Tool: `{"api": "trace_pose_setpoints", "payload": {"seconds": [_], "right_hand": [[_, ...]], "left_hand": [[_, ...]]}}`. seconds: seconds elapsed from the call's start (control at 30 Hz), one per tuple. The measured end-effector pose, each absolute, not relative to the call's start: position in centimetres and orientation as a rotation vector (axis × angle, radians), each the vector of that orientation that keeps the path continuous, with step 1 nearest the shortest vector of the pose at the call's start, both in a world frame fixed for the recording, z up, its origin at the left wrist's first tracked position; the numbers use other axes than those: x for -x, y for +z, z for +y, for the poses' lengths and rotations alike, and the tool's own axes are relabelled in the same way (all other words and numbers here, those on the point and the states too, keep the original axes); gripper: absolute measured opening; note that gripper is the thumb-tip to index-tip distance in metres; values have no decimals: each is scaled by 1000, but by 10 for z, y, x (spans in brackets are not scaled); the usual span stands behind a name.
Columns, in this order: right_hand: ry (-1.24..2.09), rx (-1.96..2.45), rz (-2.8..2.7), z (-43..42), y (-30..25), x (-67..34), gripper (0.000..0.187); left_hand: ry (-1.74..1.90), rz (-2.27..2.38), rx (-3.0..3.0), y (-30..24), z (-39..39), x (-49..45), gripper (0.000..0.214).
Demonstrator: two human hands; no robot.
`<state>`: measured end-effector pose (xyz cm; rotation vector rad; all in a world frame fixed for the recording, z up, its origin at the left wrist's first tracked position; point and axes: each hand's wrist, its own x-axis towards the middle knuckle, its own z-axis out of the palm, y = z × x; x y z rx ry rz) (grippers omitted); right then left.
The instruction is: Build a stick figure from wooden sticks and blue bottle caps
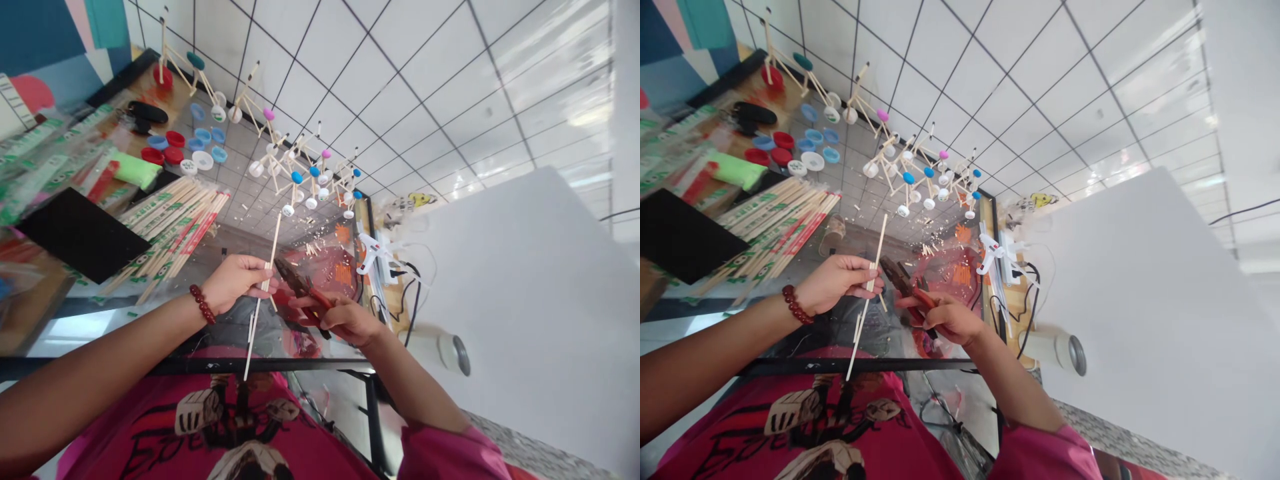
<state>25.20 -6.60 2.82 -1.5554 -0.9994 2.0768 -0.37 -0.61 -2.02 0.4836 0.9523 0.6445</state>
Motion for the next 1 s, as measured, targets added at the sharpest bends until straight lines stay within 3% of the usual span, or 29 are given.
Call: {"api": "trace_pose_setpoints", "payload": {"seconds": [0.43, 0.8, 1.0], "right_hand": [[2064, 1581, -1106, -68, 35, -256, 62], [1820, 1555, -1810, -54, 50, -250, 58], [1806, 1613, -2027, -50, 56, -241, 56]], "left_hand": [[583, 960, -523, -14, -6, 5, 17], [398, 857, -672, -25, -10, 7, 30], [385, 933, -673, -21, -12, 4, 21]]}}
